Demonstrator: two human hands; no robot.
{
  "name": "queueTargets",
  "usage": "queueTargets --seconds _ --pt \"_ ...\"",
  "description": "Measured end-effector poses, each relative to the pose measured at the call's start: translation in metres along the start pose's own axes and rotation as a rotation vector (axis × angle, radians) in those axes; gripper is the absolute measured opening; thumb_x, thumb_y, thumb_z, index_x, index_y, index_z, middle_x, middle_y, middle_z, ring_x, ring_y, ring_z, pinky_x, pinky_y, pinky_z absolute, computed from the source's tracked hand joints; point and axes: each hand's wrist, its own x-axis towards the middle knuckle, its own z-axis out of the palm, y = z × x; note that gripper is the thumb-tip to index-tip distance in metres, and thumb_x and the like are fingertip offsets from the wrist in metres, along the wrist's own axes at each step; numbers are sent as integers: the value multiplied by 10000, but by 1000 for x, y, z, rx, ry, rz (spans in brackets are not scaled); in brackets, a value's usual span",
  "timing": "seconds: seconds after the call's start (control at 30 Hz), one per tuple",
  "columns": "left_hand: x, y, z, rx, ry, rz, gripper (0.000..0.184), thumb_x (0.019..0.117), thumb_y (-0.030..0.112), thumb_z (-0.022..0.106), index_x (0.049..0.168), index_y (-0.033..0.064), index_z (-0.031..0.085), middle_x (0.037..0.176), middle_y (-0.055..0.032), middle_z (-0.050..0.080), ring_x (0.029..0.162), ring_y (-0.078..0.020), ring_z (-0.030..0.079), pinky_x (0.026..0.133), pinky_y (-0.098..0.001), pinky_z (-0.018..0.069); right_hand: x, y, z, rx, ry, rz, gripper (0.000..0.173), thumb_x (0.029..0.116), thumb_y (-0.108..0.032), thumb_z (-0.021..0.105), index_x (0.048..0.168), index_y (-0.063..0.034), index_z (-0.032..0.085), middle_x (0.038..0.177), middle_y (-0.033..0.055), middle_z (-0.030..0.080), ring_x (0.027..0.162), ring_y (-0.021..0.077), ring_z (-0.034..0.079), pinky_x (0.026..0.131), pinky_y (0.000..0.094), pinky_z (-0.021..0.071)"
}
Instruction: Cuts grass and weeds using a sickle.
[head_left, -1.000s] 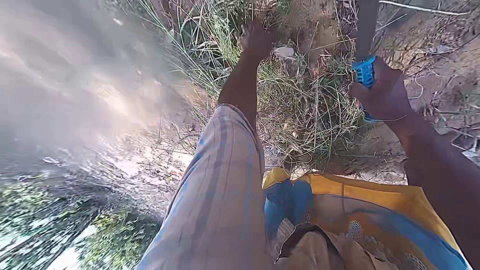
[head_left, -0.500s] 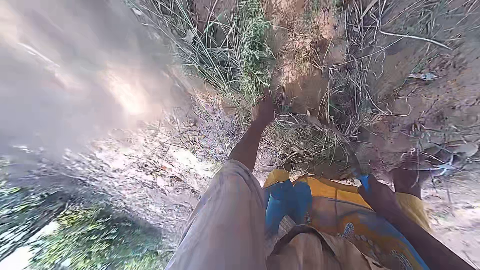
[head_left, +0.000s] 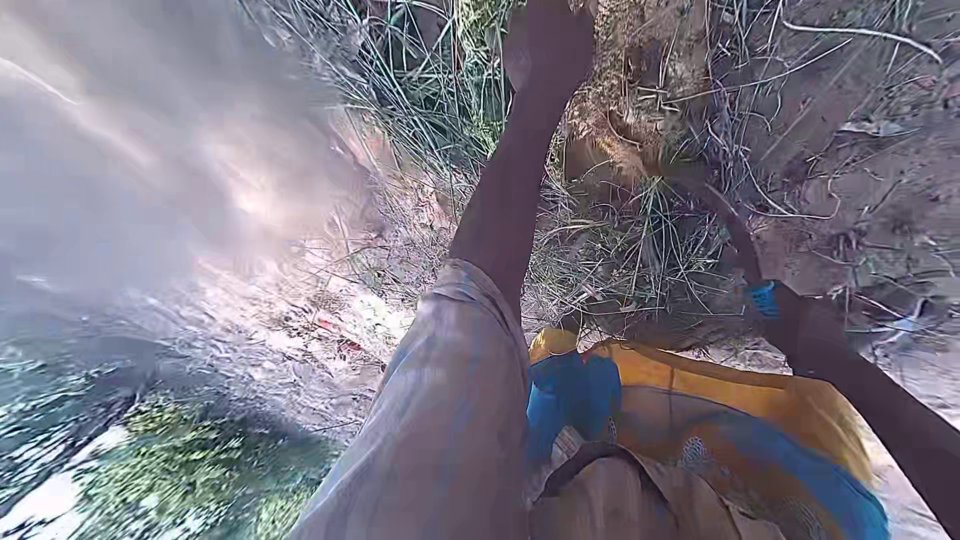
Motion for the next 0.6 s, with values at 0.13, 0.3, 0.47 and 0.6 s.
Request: queueTargets --seconds 0.13,0.3,0.47,0.6 --pt "16 20 39 -162 -171 -68 710 1065 449 515 1545 -50 353 1505 -270 498 1428 -371 475 1170 -543 358 -92 40 34 25 172 -83 374 853 -112 700 1121 145 657 922 385 661 794 586 656 675 728 481" --pt "19 21 67 82 -262 -13 509 1085 210 448 1555 17 410 1614 -242 378 1500 -402 366 1174 -621 312 -47 1 -4 65 379 -256 505 895 -266 592 1137 177 611 791 339 648 678 532 646 603 663 480" --pt "40 -20 40 -39 -218 30 456 1116 215 352 1469 -43 481 1483 -285 515 1422 -404 476 1164 -570 368 62 -112 -83 265 267 -329 387 974 -157 636 1278 72 561 892 283 646 736 425 640 669 631 480" --pt "51 -36 32 5 -199 181 397 1096 127 351 1365 -83 553 1390 -313 575 1358 -418 536 1142 -542 393 108 -149 -86 143 95 -172 449 1027 -243 609 1366 34 507 1043 317 641 865 476 668 761 666 502"
